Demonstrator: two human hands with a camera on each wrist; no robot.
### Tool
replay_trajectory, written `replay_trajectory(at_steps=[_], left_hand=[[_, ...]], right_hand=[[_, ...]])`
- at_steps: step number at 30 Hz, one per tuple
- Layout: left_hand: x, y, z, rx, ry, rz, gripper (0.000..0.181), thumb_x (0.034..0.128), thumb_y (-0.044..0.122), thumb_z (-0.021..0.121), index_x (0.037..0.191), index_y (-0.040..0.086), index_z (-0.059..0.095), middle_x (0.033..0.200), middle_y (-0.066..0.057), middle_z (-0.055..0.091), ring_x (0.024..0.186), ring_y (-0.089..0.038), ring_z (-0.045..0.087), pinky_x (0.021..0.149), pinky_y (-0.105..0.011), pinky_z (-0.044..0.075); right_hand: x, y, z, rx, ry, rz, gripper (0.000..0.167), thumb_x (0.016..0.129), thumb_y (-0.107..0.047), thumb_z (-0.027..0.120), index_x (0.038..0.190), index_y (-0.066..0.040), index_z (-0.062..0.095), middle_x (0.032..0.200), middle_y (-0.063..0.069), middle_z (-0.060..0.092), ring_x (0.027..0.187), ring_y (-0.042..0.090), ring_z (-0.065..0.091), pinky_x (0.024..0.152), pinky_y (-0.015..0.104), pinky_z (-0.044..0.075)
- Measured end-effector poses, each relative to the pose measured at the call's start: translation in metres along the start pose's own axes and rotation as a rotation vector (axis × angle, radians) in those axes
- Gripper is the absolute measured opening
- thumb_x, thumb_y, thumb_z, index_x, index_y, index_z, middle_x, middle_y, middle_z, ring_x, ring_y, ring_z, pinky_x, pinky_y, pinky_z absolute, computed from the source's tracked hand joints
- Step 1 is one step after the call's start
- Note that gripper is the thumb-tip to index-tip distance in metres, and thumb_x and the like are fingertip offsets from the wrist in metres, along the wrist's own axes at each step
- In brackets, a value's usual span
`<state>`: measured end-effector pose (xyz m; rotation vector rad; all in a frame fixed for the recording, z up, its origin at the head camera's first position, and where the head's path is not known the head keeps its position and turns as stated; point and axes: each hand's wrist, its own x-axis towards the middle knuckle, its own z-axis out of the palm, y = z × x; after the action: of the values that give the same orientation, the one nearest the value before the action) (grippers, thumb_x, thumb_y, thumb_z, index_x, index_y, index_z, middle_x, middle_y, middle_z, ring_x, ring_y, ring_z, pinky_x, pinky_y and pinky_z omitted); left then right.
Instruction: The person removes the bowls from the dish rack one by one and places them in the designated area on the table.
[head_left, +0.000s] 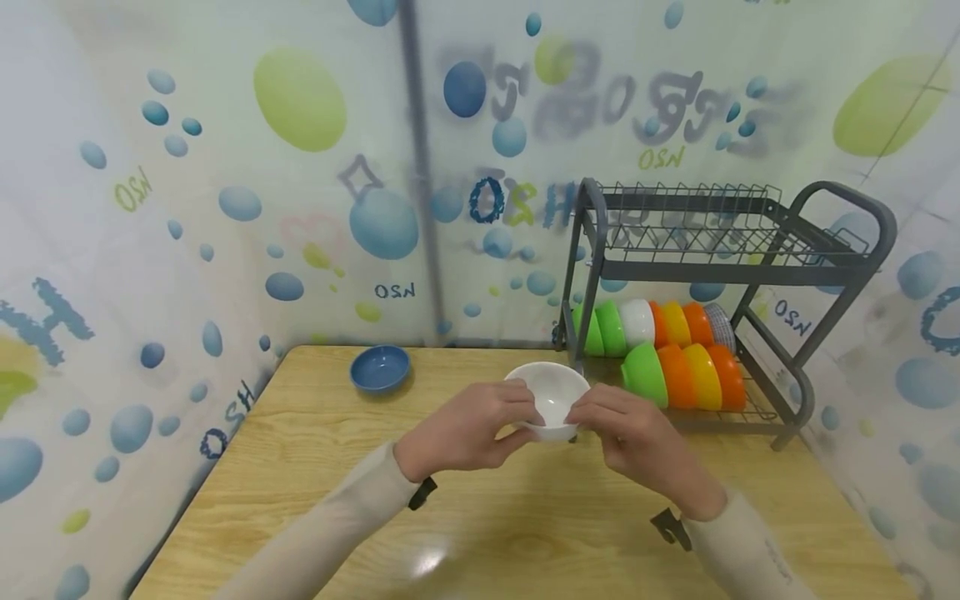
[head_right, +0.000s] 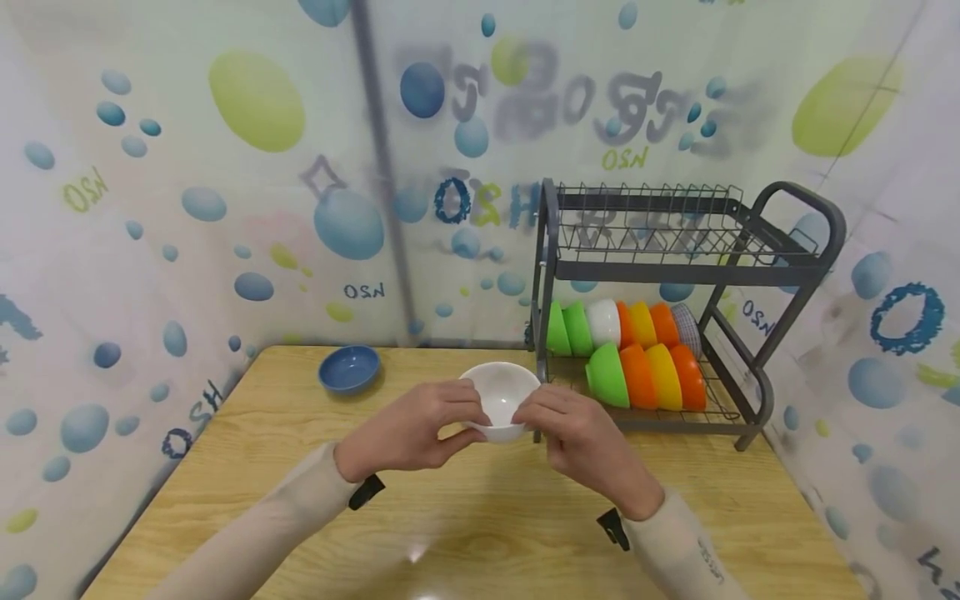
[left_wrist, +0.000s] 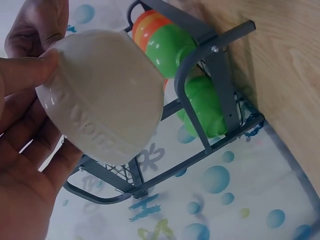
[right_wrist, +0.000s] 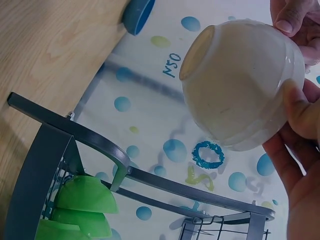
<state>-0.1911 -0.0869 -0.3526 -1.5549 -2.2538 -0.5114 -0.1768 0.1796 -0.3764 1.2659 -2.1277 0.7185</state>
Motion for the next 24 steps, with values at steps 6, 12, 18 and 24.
replay_trajectory(at_steps=[6,12,18,24], left_hand=[[-0.005,-0.003,0.005,-0.002,0.057,0.011,0.003,0.0936,0.012,0.073,0.092,0.015,0.072,0.086,0.004,0.063,0.078,-0.007,0.052,0.074,-0.021,0.05],[-0.011,-0.011,0.012,0.031,0.104,-0.021,0.004,0.0913,0.011,0.076,0.094,0.014,0.073,0.087,0.005,0.065,0.078,-0.008,0.052,0.07,-0.02,0.049],[-0.018,-0.024,0.014,0.06,0.122,-0.08,0.005,0.0916,0.012,0.076,0.095,0.014,0.073,0.086,0.006,0.065,0.077,-0.008,0.051,0.069,-0.022,0.048],[-0.025,-0.038,0.017,0.086,0.135,-0.13,0.005,0.0912,0.011,0.076,0.094,0.014,0.073,0.086,0.005,0.067,0.076,-0.009,0.053,0.068,-0.023,0.049]], right_hand=[[0.001,0.002,0.003,0.027,-0.029,0.038,0.038,0.081,0.012,0.078,0.108,-0.014,0.075,0.109,-0.002,0.073,0.105,0.016,0.063,0.108,0.008,0.04],[0.003,0.01,0.006,0.008,0.031,0.06,0.035,0.104,-0.035,0.054,0.12,-0.01,0.073,0.123,0.005,0.07,0.115,0.022,0.061,0.111,0.01,0.039],[0.006,0.019,0.0,-0.076,0.183,0.167,0.038,0.098,-0.024,0.072,0.132,-0.008,0.068,0.137,0.012,0.065,0.125,0.029,0.058,0.115,0.012,0.036],[0.021,0.032,-0.005,-0.06,0.364,0.367,0.061,0.081,0.001,0.083,0.139,-0.003,0.061,0.142,0.016,0.061,0.13,0.033,0.057,0.113,0.016,0.041]])
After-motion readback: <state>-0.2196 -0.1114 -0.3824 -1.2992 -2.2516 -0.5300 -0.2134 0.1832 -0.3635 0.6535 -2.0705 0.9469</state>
